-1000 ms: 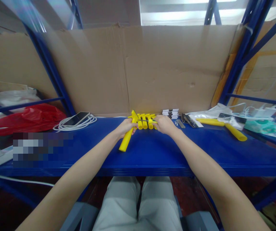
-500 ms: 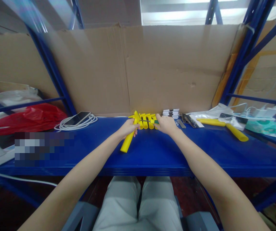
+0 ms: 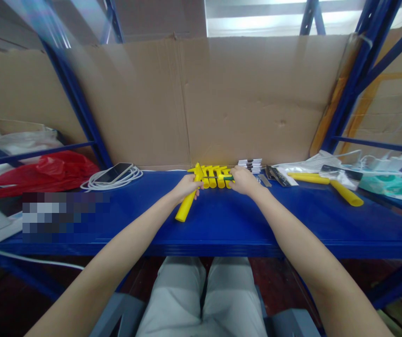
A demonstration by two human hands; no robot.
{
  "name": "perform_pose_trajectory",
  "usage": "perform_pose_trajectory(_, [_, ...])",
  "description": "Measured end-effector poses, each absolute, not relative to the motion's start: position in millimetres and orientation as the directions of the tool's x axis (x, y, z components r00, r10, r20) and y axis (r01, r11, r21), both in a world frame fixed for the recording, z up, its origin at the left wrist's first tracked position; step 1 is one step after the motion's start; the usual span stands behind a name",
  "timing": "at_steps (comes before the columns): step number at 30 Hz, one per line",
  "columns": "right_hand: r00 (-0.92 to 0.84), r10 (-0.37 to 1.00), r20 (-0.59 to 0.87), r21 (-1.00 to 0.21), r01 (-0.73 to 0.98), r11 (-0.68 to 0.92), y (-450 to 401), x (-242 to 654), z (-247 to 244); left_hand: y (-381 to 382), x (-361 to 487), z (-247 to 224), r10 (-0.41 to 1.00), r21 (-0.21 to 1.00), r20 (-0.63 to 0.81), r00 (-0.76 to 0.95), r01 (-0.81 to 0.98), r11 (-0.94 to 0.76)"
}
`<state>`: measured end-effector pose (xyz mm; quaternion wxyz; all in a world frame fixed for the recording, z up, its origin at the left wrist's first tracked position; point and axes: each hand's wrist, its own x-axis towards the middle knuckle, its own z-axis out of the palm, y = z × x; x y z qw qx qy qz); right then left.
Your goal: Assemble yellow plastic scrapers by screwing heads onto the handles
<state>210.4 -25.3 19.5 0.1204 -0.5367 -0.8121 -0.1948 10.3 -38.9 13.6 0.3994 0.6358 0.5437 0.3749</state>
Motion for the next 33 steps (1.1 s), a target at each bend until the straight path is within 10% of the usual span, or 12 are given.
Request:
perform_pose_trajectory(7, [-0.217,0.894,0.392,0.174,0.972,0.160,-33,208,21,-41,10,19,0.985,0.957,0.048,0.163,0.276,-0.092])
perform_pose_trajectory(33, [-0.213,0.900,0.380,0.027,0.975,0.220,-18,223,15,-33,10,9,0.975,0.995,-0.024,0.221,0.103,0.001])
